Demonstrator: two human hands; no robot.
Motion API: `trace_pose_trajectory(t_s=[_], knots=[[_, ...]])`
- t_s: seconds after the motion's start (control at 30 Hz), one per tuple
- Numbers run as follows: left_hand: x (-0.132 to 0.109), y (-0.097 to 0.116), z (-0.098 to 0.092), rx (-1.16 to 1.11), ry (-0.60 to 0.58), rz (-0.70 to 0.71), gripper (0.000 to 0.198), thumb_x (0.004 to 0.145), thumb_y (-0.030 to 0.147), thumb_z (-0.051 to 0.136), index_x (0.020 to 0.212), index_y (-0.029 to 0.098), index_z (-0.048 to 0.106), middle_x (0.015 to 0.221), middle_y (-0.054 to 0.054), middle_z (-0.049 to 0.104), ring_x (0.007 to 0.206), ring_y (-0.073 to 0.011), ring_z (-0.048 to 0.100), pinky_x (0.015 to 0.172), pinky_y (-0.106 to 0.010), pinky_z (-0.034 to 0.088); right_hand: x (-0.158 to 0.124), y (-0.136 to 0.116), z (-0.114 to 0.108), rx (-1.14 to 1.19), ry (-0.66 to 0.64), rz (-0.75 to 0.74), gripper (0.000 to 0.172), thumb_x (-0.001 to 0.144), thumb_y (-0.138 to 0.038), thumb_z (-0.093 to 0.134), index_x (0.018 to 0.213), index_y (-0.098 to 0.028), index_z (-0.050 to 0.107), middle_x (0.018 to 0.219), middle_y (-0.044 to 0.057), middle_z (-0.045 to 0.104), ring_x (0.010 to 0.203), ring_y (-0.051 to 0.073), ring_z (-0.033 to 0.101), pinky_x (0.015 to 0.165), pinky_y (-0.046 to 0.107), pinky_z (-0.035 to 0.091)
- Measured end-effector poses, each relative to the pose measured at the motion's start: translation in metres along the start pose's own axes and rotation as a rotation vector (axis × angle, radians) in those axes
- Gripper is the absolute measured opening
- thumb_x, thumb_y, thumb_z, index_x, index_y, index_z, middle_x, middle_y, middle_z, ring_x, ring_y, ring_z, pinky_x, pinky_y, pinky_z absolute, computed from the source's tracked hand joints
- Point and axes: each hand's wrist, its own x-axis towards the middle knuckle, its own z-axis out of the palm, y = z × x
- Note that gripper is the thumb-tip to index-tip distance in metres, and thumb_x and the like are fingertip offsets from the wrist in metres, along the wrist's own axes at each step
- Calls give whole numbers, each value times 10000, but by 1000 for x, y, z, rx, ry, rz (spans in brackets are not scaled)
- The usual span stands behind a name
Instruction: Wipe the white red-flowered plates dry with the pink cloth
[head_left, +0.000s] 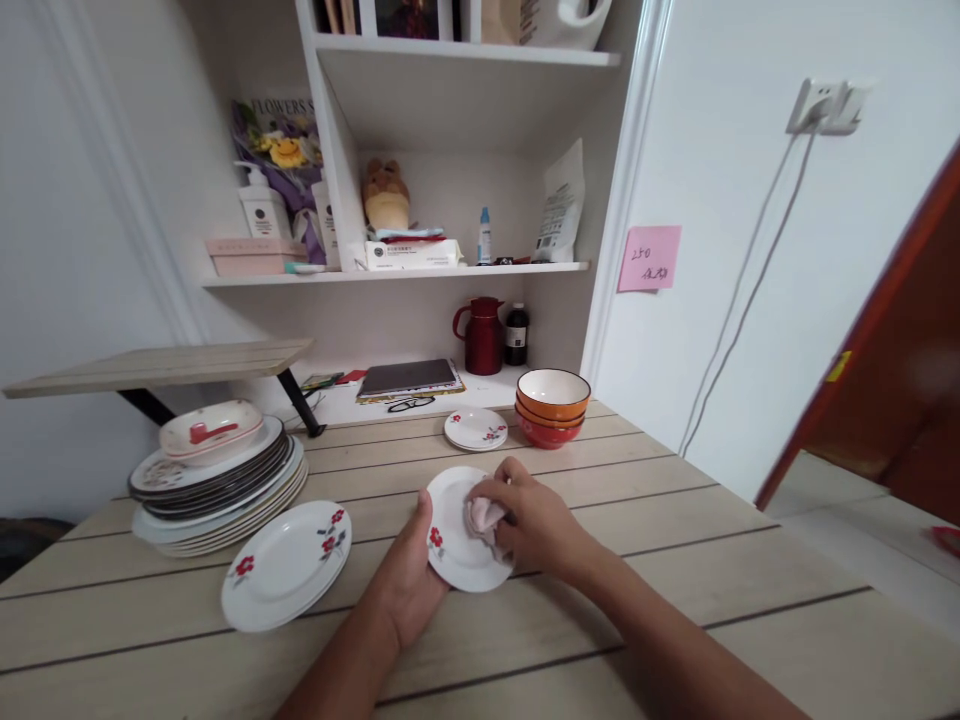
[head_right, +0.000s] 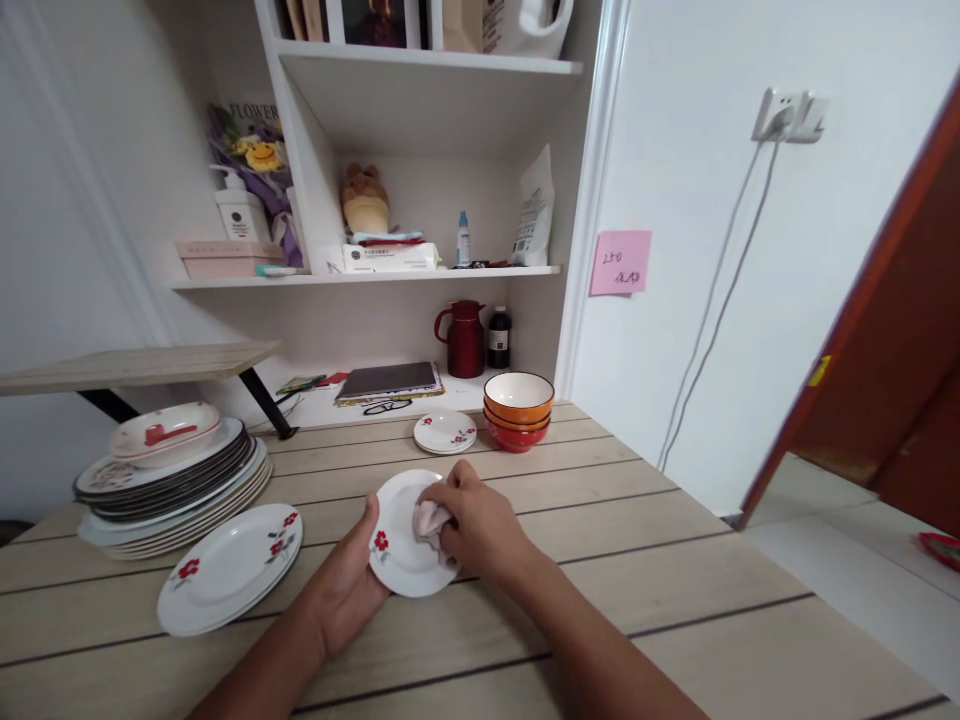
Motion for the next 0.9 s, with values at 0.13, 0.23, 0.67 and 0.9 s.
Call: trace_pose_trajectory(t_s=[0.13, 0.23, 0.67, 0.9], knots=[[0, 0, 1, 19, 44, 5, 600, 906, 460, 497, 1386, 101, 455, 1269, -193, 624, 1212, -294, 564, 1068, -459, 378, 1, 2, 4, 60, 131, 83, 633, 644, -19, 541, 1196, -325, 592, 1030, 15, 482, 824, 143, 535, 722, 249, 404], [-1, 0, 2, 39, 51, -2, 590, 905, 457, 503, 1382, 113, 462, 1269, -182, 628, 1222, -281, 558, 1076, -445, 370, 8, 2, 7, 59, 269, 171, 620, 629, -18, 539, 1197, -268, 536, 1041, 30, 480, 845, 165, 523, 733, 273, 408], [-1, 0, -4, -54, -154, -9, 746, 850, 683, 348, 1301, 125, 555, 1225, -172, 655, 1229, -282, 548, 1093, -431, 339, 11, -40, 26, 432, 51, -233, 536, 660, 22, 507, 1098, -262, 627, 1051, 32, 521, 1008, 171, 530, 906, 306, 427], [0, 0, -3, 57, -17, 35, 521, 888, 428, 558, 1304, 115, 537, 1200, -163, 668, 1105, -261, 628, 1017, -400, 420, 0, -18, -8, 358, -211, -290, 561, 648, 64, 491, 1027, -290, 704, 1034, 15, 503, 966, 139, 551, 897, 280, 444]])
